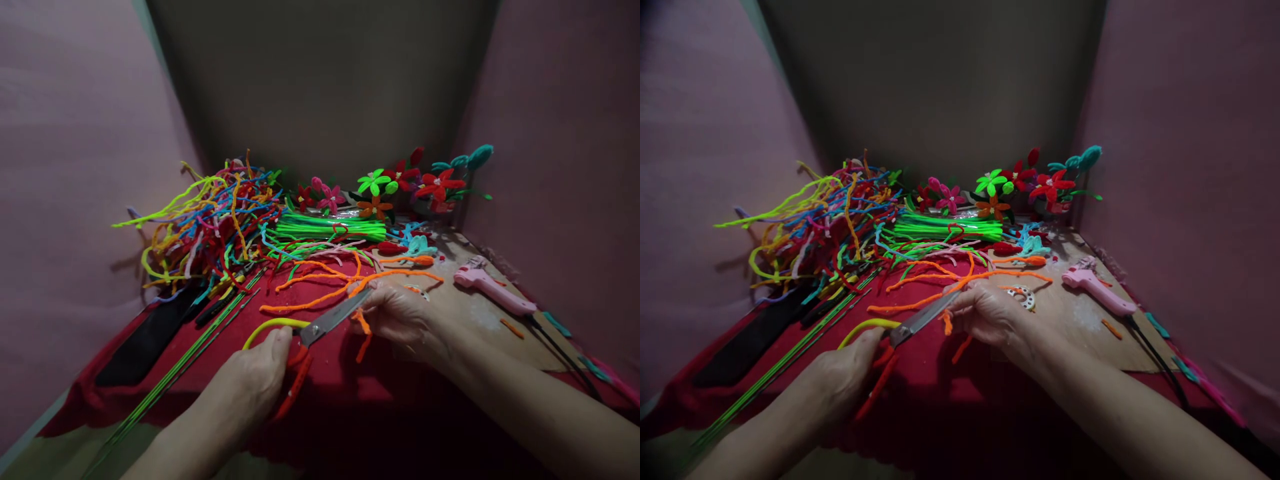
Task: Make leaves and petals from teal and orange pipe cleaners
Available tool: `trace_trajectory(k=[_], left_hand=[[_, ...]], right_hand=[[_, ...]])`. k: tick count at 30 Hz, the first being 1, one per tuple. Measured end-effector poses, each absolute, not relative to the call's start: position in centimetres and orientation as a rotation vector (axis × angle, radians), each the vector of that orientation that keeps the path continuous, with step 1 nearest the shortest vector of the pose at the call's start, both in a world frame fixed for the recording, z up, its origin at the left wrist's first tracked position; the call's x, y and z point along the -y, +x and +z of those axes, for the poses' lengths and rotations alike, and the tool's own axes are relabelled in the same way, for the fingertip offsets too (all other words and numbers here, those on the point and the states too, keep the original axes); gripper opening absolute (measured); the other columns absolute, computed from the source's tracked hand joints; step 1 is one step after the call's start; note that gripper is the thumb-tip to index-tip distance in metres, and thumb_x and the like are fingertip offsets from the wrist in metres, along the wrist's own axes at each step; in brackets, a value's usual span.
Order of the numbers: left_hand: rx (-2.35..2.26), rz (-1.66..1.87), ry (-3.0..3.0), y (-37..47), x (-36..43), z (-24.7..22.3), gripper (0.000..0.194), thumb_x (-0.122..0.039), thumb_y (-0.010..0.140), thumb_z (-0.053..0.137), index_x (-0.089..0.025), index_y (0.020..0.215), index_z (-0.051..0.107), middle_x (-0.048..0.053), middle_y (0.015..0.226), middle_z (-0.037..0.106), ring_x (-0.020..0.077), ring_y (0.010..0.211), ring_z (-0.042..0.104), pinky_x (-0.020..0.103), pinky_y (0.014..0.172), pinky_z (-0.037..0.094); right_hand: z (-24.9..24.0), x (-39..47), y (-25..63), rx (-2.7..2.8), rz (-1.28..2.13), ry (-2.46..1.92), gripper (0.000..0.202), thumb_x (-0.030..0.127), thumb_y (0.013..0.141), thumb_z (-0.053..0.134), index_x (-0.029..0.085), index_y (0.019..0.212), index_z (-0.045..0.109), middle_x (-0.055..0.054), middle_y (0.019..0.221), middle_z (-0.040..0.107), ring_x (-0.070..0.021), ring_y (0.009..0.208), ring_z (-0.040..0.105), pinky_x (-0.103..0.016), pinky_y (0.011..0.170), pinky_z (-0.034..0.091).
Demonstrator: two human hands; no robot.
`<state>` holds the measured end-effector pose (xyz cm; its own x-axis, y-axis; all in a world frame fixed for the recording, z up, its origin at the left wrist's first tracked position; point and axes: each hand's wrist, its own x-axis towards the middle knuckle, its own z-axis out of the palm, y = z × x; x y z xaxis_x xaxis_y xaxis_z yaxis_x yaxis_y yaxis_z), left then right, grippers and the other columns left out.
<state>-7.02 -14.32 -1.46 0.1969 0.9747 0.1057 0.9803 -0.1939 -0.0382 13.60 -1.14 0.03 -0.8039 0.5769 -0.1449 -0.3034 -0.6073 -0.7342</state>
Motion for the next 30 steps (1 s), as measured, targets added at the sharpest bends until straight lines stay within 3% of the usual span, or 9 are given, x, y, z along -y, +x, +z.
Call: trace_trajectory(k=[4, 6, 12, 18, 23, 26, 30], left_hand=[[2.222, -0.102, -2.158, -8.2, 14.0, 0.0, 0.032, -0.016, 0.081, 0.029, -0.014, 0.110, 0.042, 0.005, 0.069, 0.062, 0.0187, 0.055, 0.062, 0.026, 0.048, 0.041], [2.415, -0.101, -1.940, -9.2, 13.6, 1.0, 0.029, -0.021, 0.082, 0.030, -0.013, 0.105, 0.044, 0.006, 0.065, 0.062, 0.0214, 0.060, 0.064, 0.026, 0.051, 0.041], [2.658, 0.112, -1.581, -12.3, 11.5, 2.3, 0.042, -0.042, 0.083, 0.028, -0.014, 0.096, 0.056, 0.018, 0.085, 0.068, 0.0316, 0.082, 0.064, 0.033, 0.063, 0.043], [2.697, 0.220, -1.527, -12.6, 9.1, 1.9, 0.049, -0.045, 0.081, 0.030, -0.010, 0.094, 0.062, 0.023, 0.093, 0.065, 0.0346, 0.088, 0.063, 0.036, 0.066, 0.045], [2.643, 0.239, -1.543, -12.5, 8.3, 2.0, 0.047, -0.045, 0.082, 0.034, -0.009, 0.097, 0.060, 0.021, 0.092, 0.064, 0.0336, 0.089, 0.062, 0.037, 0.068, 0.046], [2.453, 0.044, -1.629, -11.5, 8.3, 2.6, 0.040, -0.037, 0.085, 0.035, -0.008, 0.100, 0.058, 0.020, 0.098, 0.062, 0.0324, 0.092, 0.060, 0.039, 0.072, 0.046], [2.056, -0.651, -2.165, -7.5, 7.3, 3.0, 0.040, -0.030, 0.085, 0.043, -0.014, 0.122, 0.047, 0.008, 0.094, 0.062, 0.0182, 0.086, 0.059, 0.029, 0.078, 0.046]], right_hand=[[0.1, 0.9, 13.5, 1.030, 2.270, -0.600, 0.008, 0.004, 0.057, 0.066, 0.009, 0.056, 0.059, -0.001, 0.049, 0.058, -0.0080, 0.042, 0.053, -0.021, 0.045, 0.046], [0.3, 1.0, 13.4, 1.063, 2.200, -0.576, 0.008, 0.005, 0.058, 0.066, 0.009, 0.059, 0.059, -0.001, 0.049, 0.058, -0.0082, 0.042, 0.053, -0.021, 0.045, 0.046], [1.3, 1.3, 13.1, 1.197, 2.071, -0.518, 0.015, 0.008, 0.060, 0.067, 0.012, 0.069, 0.056, -0.001, 0.059, 0.062, -0.0093, 0.047, 0.057, -0.021, 0.048, 0.047], [1.6, 0.6, 12.7, 1.303, 1.978, -0.523, 0.025, 0.014, 0.059, 0.072, 0.015, 0.072, 0.051, 0.002, 0.056, 0.059, -0.0100, 0.045, 0.056, -0.025, 0.049, 0.048], [1.3, -0.4, 12.8, 1.324, 1.936, -0.601, 0.028, 0.014, 0.057, 0.073, 0.015, 0.074, 0.050, 0.003, 0.053, 0.057, -0.0106, 0.042, 0.054, -0.025, 0.046, 0.046], [1.1, -0.9, 12.7, 1.294, 1.881, -0.649, 0.027, 0.014, 0.056, 0.072, 0.015, 0.073, 0.051, 0.003, 0.052, 0.056, -0.0093, 0.041, 0.052, -0.023, 0.043, 0.042], [0.7, -1.1, 12.2, 1.134, 1.885, -0.676, 0.027, 0.014, 0.054, 0.073, 0.014, 0.070, 0.052, 0.005, 0.049, 0.052, -0.0066, 0.038, 0.046, -0.020, 0.040, 0.036]])
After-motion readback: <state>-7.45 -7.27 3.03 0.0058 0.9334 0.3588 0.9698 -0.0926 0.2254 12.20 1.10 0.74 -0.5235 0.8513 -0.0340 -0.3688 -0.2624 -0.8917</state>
